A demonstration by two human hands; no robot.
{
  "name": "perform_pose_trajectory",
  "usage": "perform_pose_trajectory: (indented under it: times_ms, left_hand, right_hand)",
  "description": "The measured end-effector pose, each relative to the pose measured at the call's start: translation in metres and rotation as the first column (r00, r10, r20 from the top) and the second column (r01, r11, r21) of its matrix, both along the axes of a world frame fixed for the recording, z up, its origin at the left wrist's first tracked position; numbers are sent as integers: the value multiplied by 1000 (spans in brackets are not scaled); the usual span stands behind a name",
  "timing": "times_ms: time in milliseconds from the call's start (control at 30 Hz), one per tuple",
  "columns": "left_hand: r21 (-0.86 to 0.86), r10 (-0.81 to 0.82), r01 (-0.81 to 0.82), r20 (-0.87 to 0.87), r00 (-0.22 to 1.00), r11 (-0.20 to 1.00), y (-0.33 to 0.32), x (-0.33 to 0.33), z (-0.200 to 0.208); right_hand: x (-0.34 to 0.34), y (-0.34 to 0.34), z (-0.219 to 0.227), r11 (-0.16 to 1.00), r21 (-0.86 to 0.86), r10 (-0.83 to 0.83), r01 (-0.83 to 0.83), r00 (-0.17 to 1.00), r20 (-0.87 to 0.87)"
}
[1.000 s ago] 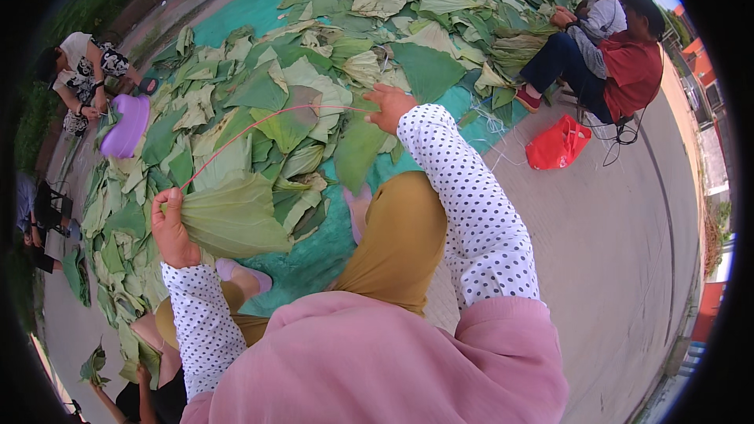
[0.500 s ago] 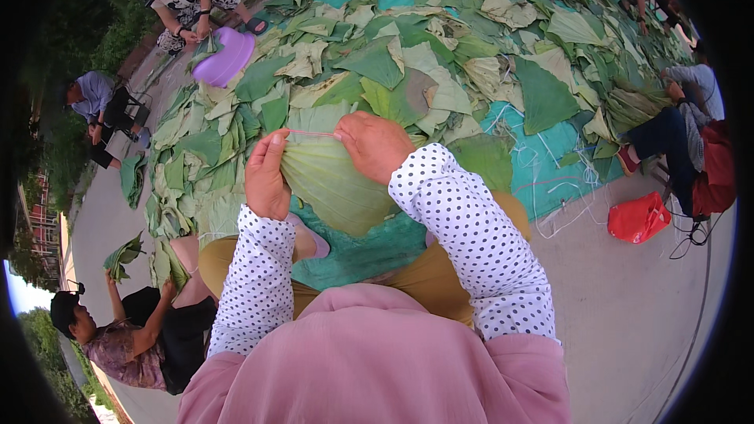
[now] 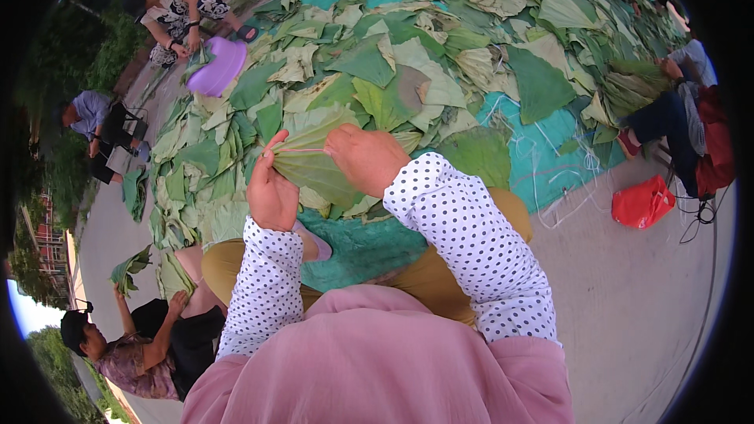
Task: The person bundles green lotus leaves by hand using white and red twine while sitting on a stool.
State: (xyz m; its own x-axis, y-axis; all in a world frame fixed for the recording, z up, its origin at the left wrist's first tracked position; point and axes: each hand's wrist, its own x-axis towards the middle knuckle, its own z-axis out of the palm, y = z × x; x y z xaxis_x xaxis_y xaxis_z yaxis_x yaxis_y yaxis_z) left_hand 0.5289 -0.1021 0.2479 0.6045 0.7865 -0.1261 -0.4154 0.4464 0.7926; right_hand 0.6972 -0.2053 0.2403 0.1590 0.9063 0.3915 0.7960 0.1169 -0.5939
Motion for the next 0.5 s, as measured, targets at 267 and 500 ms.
perform_pose_trajectory:
  times_ms: [267,500]
  left_hand:
    - [42,-64,64,-9,998,997,8,-11,-2]
    - [113,-79,86,-64,995,990,-4,24,-11]
  right_hand:
    - [-12,14,1,997,-80,7,-3,999,53]
    - [13,-3,-7,988,-130,-63,79,991,120]
